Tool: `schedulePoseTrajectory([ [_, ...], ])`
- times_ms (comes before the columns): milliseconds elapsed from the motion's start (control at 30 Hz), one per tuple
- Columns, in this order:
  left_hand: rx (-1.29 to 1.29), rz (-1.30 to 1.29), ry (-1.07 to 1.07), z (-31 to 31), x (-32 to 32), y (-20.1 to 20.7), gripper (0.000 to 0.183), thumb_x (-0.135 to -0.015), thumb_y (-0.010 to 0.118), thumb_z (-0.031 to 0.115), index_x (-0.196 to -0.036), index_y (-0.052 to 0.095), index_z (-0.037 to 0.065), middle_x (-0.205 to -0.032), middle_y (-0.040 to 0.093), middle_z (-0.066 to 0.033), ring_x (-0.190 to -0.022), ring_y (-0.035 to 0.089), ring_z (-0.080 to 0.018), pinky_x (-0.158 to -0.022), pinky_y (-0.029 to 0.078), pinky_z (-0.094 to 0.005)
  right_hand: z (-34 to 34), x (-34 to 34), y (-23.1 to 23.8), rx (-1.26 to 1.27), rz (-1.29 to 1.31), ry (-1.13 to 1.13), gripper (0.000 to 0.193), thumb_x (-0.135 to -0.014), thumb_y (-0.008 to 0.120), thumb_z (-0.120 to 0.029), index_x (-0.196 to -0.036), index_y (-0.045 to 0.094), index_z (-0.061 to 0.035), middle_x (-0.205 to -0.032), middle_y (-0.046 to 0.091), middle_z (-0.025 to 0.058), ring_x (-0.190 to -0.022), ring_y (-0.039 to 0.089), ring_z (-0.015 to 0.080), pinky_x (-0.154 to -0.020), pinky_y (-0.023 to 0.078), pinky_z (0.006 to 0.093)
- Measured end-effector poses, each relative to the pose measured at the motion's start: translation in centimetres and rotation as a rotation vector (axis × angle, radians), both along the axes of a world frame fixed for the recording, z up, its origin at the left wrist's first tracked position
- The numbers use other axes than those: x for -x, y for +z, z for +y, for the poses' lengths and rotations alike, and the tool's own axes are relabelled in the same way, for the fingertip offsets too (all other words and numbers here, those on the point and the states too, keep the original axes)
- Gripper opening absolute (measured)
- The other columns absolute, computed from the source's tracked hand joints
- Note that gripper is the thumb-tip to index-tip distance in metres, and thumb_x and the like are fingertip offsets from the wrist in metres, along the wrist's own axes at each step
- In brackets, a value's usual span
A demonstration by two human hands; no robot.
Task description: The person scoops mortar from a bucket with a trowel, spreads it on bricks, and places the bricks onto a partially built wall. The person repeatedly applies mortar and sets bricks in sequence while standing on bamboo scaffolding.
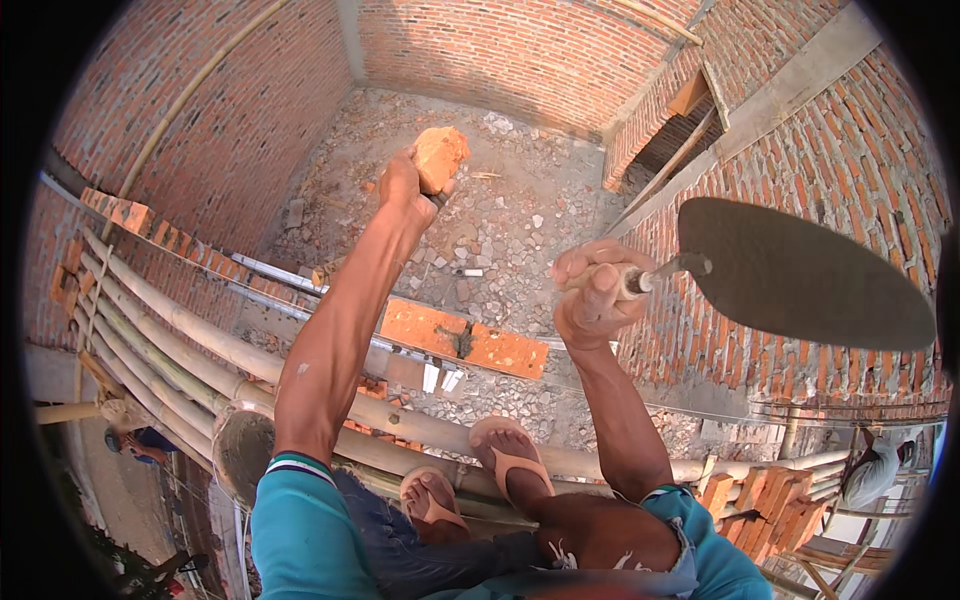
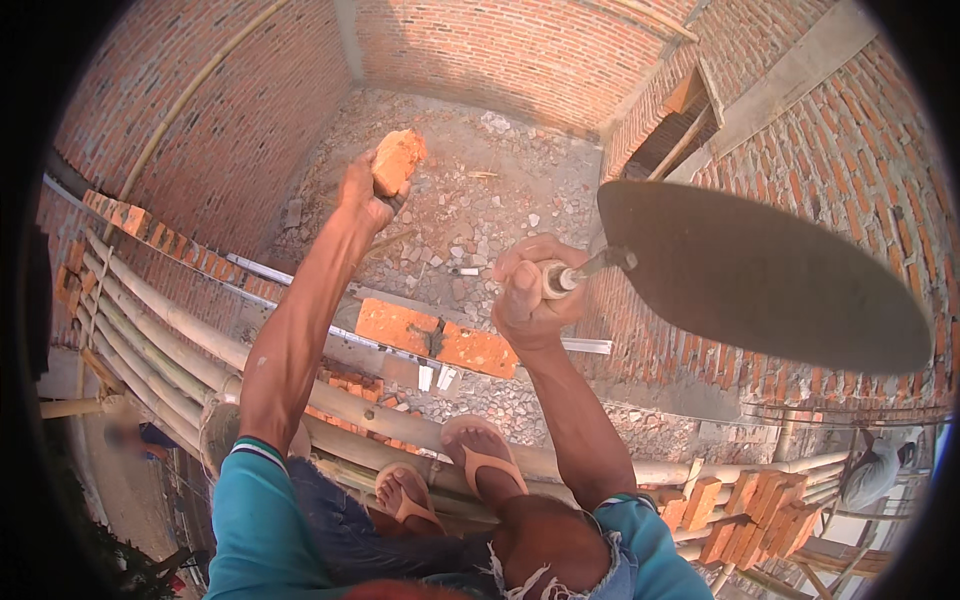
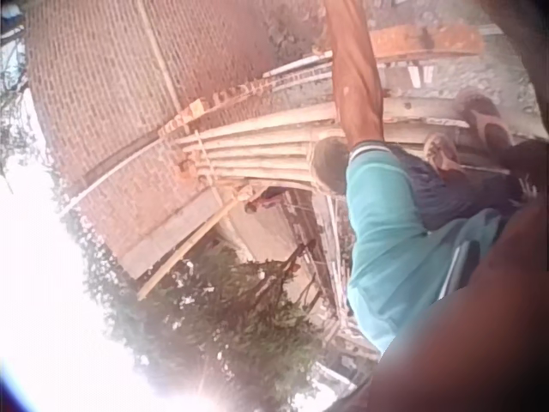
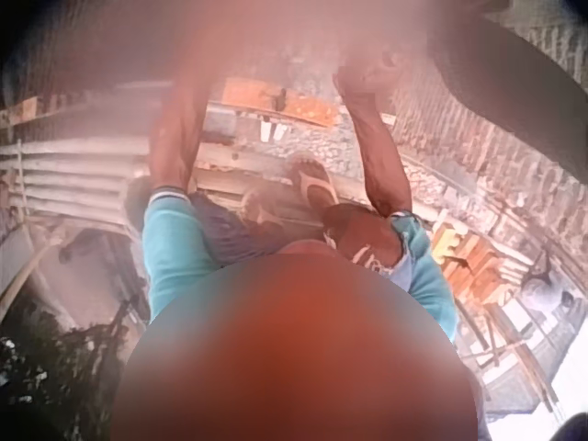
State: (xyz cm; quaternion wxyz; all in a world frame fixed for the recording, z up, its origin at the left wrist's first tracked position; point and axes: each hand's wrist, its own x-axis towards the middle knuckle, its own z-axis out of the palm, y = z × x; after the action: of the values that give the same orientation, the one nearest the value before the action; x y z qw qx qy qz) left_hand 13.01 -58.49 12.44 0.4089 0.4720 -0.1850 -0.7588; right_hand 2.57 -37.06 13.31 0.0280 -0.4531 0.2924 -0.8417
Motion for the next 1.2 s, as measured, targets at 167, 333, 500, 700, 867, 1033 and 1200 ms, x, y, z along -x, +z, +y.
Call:
schedulePoseTrajectory([
  [167,0.018,0.103,-0.030,0.4,0.4,-0.1,0.035,-0.110,0.043,0.031,-0.132,0.058,0.008,-0.124,0.065,-0.0152,-0.094,0.067,-0.0266,-0.063,0.058,-0.0394,-0.6,1.8,-0.6,-1.104,0.459,-0.301,0.037,-0.103,0.065,-0.038,-0.093,0.060,-0.0027,-0.067,0.063,0.0155,-0.057,0.062,0.0282,-0.057,0.052,0.0423],
  [333,0.029,-0.046,-0.011,1.0,0.3,-0.6,0.036,-0.110,0.041,0.028,-0.134,0.057,0.007,-0.124,0.065,-0.0150,-0.095,0.068,-0.0275,-0.062,0.059,-0.0385,0.7,1.6,-2.6,-0.050,-0.003,-0.038,0.039,-0.103,0.065,-0.039,-0.093,0.061,-0.0009,-0.065,0.063,0.0115,-0.056,0.062,0.0258,-0.054,0.050,0.0389],
  [500,0.028,0.072,0.010,1.0,0.6,-1.1,0.032,-0.107,0.049,0.026,-0.129,0.055,0.004,-0.122,0.064,-0.0181,-0.098,0.069,-0.0311,-0.063,0.058,-0.0462,0.3,2.0,-1.5,-0.963,0.317,-0.260,0.040,-0.103,0.066,-0.042,-0.097,0.053,-0.0050,-0.065,0.056,0.0053,-0.053,0.057,0.0166,-0.049,0.050,0.0312],
  [700,-0.015,-0.001,0.006,1.7,1.3,-1.1,0.032,-0.108,0.047,0.028,-0.125,0.059,0.004,-0.117,0.069,-0.0168,-0.090,0.072,-0.0306,-0.057,0.058,-0.0436,0.7,1.3,-1.8,-0.693,0.307,-0.246,0.040,-0.103,0.066,-0.037,-0.092,0.059,0.0009,-0.071,0.065,0.0097,-0.059,0.063,0.0199,-0.056,0.051,0.0374],
  [867,0.026,-0.022,-0.068,2.3,1.6,-0.8,0.034,-0.107,0.046,0.027,-0.127,0.061,0.004,-0.116,0.069,-0.0161,-0.087,0.071,-0.0290,-0.055,0.058,-0.0414,2.4,1.8,-4.5,-0.898,0.152,-0.260,0.041,-0.103,0.066,-0.038,-0.097,0.062,0.0023,-0.072,0.064,0.0077,-0.058,0.060,0.0150,-0.052,0.046,0.0320],
  [1033,0.074,0.020,-0.144,2.6,2.0,-0.8,0.036,-0.108,0.043,0.027,-0.131,0.060,0.005,-0.117,0.070,-0.0158,-0.089,0.072,-0.0280,-0.056,0.058,-0.0418,2.4,1.8,-2.9,-0.561,0.191,-0.105,0.041,-0.101,0.069,-0.038,-0.097,0.063,0.0024,-0.070,0.064,0.0079,-0.059,0.062,0.0182,-0.055,0.048,0.0356],
  [1200,0.120,-0.029,-0.162,2.7,1.3,-0.3,0.036,-0.108,0.041,0.032,-0.131,0.059,0.011,-0.112,0.068,-0.0096,-0.086,0.069,-0.0216,-0.058,0.059,-0.0357,2.4,2.1,0.3,-1.077,0.332,-0.306,0.046,-0.100,0.067,-0.040,-0.088,0.063,0.0044,-0.073,0.066,0.0211,-0.062,0.065,0.0350,-0.062,0.050,0.0467],
])
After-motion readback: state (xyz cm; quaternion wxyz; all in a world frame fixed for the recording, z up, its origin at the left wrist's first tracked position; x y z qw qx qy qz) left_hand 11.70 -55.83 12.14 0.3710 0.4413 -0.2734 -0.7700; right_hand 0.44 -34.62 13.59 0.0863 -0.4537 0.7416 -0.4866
